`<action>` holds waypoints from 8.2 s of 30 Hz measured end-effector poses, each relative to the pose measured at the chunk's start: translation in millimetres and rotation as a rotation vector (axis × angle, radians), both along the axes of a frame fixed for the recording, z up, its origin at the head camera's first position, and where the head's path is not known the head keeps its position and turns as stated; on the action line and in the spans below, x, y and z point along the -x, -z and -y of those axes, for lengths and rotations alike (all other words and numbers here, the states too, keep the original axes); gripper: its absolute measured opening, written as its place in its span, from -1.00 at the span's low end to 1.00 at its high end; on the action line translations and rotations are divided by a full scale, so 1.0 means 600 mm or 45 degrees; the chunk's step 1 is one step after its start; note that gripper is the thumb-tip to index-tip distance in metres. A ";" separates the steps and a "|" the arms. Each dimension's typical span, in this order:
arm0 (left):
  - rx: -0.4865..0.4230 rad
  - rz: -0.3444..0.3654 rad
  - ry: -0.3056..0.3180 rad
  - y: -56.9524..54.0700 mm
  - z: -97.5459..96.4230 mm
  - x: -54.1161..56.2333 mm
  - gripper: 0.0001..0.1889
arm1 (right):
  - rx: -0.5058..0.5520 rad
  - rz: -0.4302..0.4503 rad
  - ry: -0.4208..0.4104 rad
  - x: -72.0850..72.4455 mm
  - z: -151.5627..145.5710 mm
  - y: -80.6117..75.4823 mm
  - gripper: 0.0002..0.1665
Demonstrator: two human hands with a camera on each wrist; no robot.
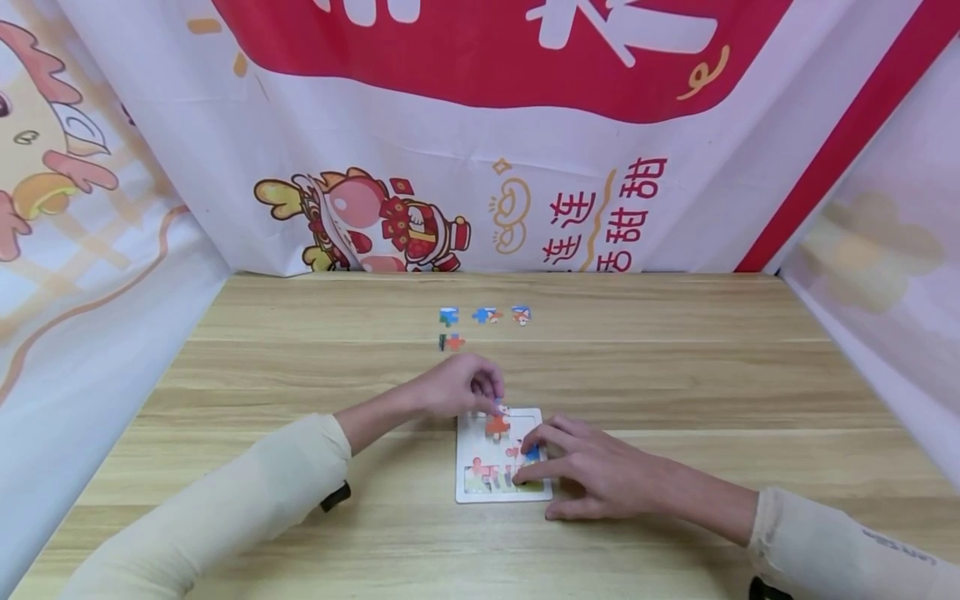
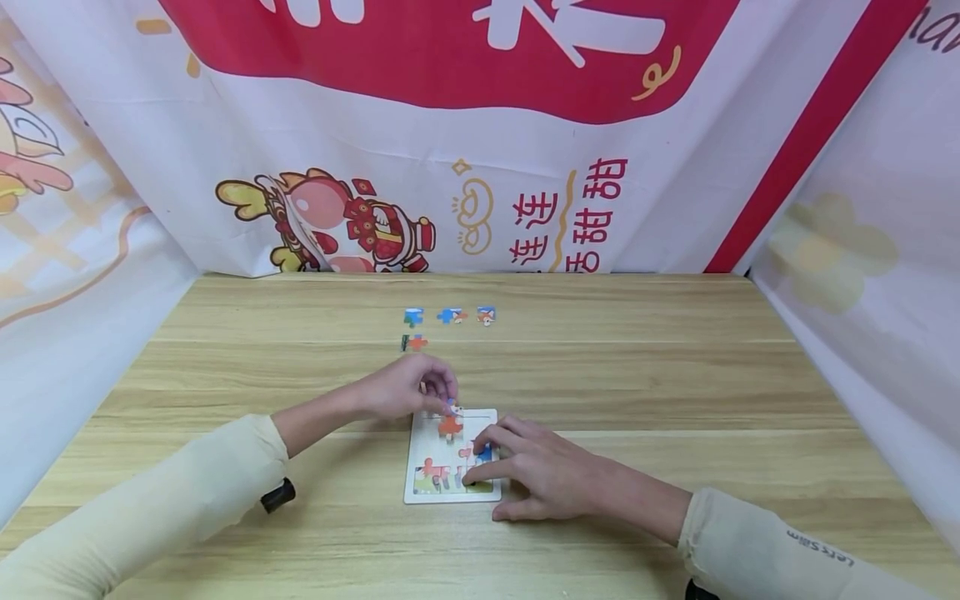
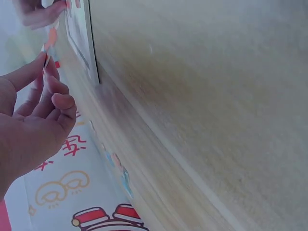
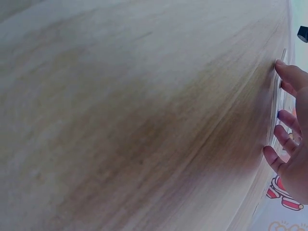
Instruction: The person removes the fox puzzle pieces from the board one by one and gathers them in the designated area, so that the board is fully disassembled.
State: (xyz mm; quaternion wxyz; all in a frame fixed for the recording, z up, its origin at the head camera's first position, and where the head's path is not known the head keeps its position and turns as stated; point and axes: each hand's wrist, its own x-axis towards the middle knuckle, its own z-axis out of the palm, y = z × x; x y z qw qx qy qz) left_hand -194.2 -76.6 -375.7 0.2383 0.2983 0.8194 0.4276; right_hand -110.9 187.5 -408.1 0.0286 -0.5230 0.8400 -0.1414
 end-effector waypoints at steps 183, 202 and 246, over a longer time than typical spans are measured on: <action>0.608 -0.741 0.701 0.019 0.018 -0.110 -0.50 | 0.090 0.493 0.312 0.062 0.043 -0.018 -0.72; 0.607 -0.773 0.704 0.018 0.019 -0.110 -0.50 | 0.138 0.647 0.298 0.067 0.044 -0.023 -0.76; 0.553 -0.751 0.691 0.021 0.022 -0.110 -0.48 | 0.460 0.556 0.499 0.137 0.024 -0.032 -0.81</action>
